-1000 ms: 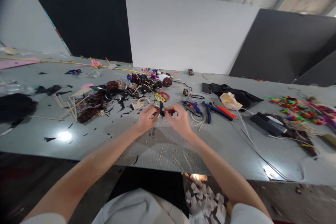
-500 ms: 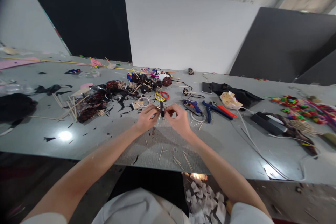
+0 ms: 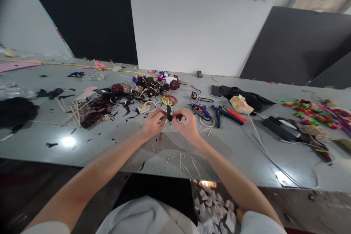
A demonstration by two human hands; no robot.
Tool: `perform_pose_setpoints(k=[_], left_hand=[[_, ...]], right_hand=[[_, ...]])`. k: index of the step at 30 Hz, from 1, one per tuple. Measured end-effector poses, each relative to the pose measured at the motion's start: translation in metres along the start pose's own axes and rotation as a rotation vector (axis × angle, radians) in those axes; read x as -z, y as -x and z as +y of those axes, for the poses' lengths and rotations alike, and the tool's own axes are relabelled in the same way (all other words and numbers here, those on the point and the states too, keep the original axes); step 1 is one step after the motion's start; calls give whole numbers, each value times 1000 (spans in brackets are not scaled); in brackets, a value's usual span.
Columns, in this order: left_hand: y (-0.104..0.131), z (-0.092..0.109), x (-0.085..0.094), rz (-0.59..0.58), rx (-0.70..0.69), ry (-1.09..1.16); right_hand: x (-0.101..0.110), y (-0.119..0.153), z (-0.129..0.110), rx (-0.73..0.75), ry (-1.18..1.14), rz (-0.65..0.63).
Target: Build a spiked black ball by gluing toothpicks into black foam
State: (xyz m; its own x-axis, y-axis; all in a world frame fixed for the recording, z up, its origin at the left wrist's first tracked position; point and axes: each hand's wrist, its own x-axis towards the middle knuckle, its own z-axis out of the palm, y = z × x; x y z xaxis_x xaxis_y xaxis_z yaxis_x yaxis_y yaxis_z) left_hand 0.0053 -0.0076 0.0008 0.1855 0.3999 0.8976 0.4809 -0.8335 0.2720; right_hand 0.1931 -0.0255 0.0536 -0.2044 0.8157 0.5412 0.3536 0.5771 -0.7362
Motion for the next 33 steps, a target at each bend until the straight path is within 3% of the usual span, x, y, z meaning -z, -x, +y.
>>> perform_pose_setpoints(k=[10, 33], left_hand=[[-3, 9, 0, 15, 46, 22], [3, 7, -4, -8, 121, 36]], right_hand=[[0, -1, -2, 38, 59, 30], [-5, 2, 5, 62, 150, 91]])
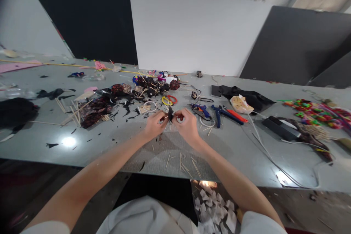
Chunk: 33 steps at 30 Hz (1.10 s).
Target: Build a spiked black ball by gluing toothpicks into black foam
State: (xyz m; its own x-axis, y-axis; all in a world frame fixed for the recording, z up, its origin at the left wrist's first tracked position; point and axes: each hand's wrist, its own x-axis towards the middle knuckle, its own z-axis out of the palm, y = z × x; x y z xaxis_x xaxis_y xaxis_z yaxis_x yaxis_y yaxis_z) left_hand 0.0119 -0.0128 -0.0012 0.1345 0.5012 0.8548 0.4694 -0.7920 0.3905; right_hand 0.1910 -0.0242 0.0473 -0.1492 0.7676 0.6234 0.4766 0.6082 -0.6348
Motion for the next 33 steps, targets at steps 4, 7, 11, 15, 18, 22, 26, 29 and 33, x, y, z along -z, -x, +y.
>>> perform_pose_setpoints(k=[4, 7, 11, 15, 18, 22, 26, 29, 33], left_hand=[[1, -1, -1, -2, 22, -8], [1, -1, -2, 4, 26, -11], [0, 0, -1, 0, 32, -11], [-1, 0, -1, -4, 21, -12], [0, -1, -1, -8, 27, -13], [-1, 1, 0, -14, 32, -1], [-1, 1, 0, -40, 21, 16], [0, 0, -1, -46, 24, 13], [2, -3, -3, -56, 72, 46]], right_hand=[[-1, 0, 1, 8, 16, 0], [-1, 1, 2, 7, 33, 7], [-3, 1, 4, 13, 72, 22], [-3, 1, 6, 24, 108, 32], [-4, 1, 6, 25, 136, 57], [-2, 1, 6, 77, 127, 62], [1, 0, 6, 159, 139, 19], [1, -1, 7, 208, 140, 7], [0, -1, 9, 238, 150, 13]])
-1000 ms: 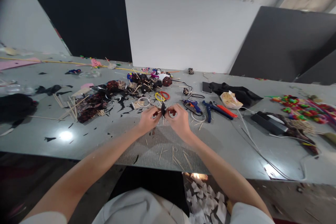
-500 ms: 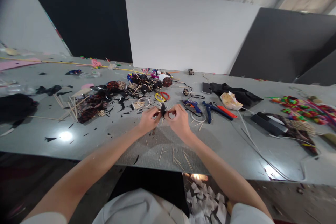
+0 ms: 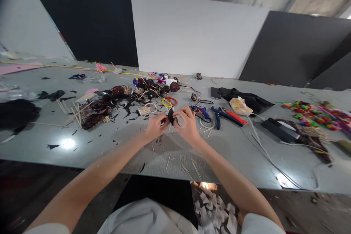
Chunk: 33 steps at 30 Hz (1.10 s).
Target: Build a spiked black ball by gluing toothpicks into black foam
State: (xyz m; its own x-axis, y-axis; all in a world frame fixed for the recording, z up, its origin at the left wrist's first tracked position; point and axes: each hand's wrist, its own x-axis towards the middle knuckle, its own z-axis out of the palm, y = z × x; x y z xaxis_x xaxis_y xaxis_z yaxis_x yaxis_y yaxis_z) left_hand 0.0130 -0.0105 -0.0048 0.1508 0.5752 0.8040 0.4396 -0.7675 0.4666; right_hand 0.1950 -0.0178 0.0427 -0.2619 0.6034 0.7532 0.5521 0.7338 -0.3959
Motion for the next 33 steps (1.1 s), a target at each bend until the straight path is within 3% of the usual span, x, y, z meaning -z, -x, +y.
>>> perform_pose_setpoints(k=[9, 15, 24, 33], left_hand=[[-2, 0, 0, -18, 65, 27], [0, 0, -1, -51, 69, 17], [1, -5, -1, -46, 74, 4], [-2, -1, 1, -41, 97, 13]], right_hand=[[11, 0, -4, 66, 20, -104], [10, -5, -2, 32, -17, -51], [6, -6, 10, -21, -140, -109], [8, -7, 18, 20, -87, -122]])
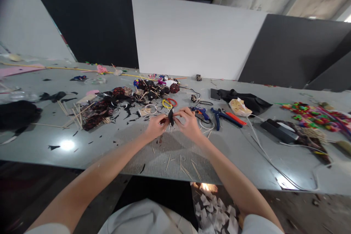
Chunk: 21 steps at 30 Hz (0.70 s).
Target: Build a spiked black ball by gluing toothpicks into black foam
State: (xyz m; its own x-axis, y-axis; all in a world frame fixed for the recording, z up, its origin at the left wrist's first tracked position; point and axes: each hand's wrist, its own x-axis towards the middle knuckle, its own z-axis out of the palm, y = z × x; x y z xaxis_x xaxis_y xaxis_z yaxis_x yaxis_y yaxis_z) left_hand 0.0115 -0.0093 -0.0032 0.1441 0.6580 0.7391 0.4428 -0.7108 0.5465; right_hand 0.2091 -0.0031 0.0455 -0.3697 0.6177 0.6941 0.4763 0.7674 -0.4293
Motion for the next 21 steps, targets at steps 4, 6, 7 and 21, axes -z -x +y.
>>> perform_pose_setpoints(k=[4, 6, 7, 21], left_hand=[[-1, 3, 1, -14, 24, 14], [-1, 3, 2, -17, 43, 21], [-1, 3, 2, -20, 52, 25], [-3, 4, 3, -71, 146, 151]], right_hand=[[0, 2, 8, 57, 48, 1], [1, 3, 11, 107, 104, -10], [1, 3, 13, 134, 140, -21], [12, 2, 12, 265, 367, -182]])
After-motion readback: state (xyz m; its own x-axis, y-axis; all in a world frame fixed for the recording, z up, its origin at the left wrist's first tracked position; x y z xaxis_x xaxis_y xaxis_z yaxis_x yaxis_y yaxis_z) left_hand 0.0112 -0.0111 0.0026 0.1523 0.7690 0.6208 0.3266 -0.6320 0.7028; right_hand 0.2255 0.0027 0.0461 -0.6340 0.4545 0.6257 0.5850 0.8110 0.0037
